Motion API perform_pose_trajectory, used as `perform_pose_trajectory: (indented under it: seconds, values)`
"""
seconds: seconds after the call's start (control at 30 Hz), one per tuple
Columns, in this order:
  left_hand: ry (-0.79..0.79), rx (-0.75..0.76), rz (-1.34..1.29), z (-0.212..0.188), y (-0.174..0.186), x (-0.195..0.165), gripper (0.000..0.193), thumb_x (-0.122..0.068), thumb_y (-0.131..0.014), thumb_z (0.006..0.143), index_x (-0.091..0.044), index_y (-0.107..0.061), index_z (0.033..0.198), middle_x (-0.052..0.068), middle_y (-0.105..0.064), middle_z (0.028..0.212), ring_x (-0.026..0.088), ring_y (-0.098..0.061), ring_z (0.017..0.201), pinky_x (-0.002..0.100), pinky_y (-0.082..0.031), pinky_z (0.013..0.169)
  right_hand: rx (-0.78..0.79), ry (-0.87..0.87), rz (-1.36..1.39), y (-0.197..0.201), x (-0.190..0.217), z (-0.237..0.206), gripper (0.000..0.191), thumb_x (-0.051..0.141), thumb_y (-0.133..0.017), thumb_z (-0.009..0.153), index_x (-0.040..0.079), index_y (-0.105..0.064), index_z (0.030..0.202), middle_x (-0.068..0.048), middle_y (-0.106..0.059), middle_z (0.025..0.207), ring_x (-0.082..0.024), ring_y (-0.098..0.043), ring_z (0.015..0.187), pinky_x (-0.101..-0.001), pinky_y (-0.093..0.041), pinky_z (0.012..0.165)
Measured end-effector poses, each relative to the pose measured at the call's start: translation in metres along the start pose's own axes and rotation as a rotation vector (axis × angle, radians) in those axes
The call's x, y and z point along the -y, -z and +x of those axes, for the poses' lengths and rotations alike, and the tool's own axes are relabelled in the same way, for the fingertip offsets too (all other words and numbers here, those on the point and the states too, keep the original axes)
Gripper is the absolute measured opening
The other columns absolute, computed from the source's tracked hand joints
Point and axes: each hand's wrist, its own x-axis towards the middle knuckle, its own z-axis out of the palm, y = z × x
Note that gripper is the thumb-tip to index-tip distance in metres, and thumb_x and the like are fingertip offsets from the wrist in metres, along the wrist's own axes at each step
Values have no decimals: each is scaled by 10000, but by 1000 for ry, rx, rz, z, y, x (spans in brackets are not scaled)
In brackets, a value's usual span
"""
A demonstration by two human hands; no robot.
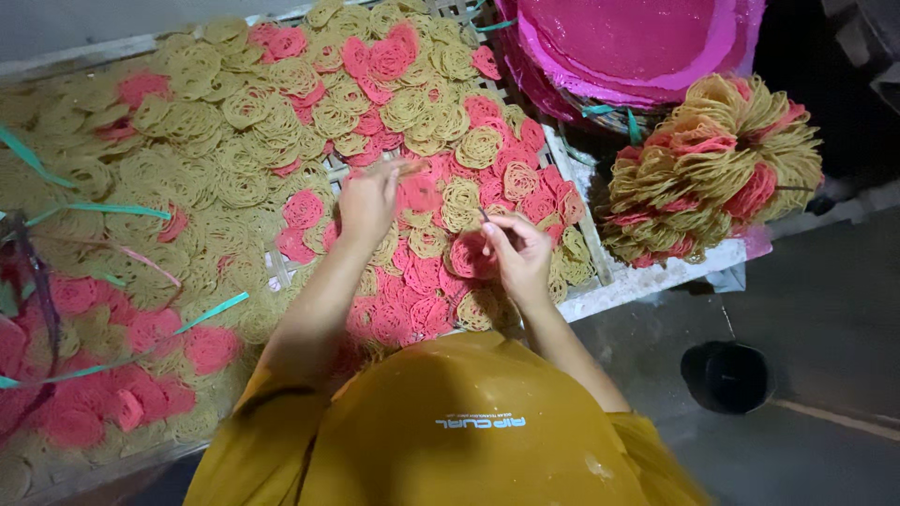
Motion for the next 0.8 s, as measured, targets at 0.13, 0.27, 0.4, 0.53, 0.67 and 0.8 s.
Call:
perform_pose_trajectory:
  seconds: [0.13, 0.27, 0.4, 0.53, 0.67, 0.8]
  values:
    - [139, -2, -636, -4, -8, 11, 247, -160, -583, 1066, -61, -726, 1241, 96, -765, 935, 164, -699, 748, 344, -570, 729, 55, 201, -306, -15, 4, 16, 70, 39, -733, 953, -20, -746, 987, -43, -653, 799, -110, -572, 689, -256, -445, 631]
    - [237, 137, -968, -16, -20, 19, 268, -154, -532, 1063, -66, -688, 1262, 4, -698, 928, 84, -683, 799, 271, -625, 778, 81, 324, -498, -32, 2, 24, 65, 49, -742, 931, -15, -741, 947, -91, -664, 776, -175, -599, 691, -320, -467, 633]
    - [183, 134, -1046, -30, -25, 22, 270, -124, -537, 1044, -54, -688, 1258, -28, -667, 903, 72, -661, 820, 271, -623, 793, 121, 322, -609, -40, 2, 25, 72, 57, -723, 930, -9, -743, 953, -131, -715, 842, -219, -671, 694, -326, -509, 622]
    - [128, 99, -987, -36, -26, 20, 255, -100, -548, 1053, -40, -697, 1252, -41, -609, 861, 47, -599, 786, 259, -609, 774, 104, 302, -647, -44, 3, 23, 78, 61, -722, 922, -14, -735, 939, -155, -723, 839, -254, -697, 684, -352, -530, 626]
    - [33, 70, -974, -41, -24, 14, 228, -51, -562, 1052, -1, -688, 1236, -30, -651, 909, 40, -598, 822, 216, -527, 749, 87, 285, -647, -42, 4, 21, 82, 62, -727, 917, -18, -733, 935, -163, -722, 829, -264, -695, 672, -361, -532, 624]
    - [-74, 53, -906, -50, -19, 4, 249, -22, -559, 1051, 21, -683, 1263, 21, -725, 1033, 52, -639, 911, 198, -522, 805, 89, 329, -638, -39, 5, 20, 69, 59, -719, 922, -9, -723, 935, -157, -726, 846, -260, -705, 700, -356, -543, 643]
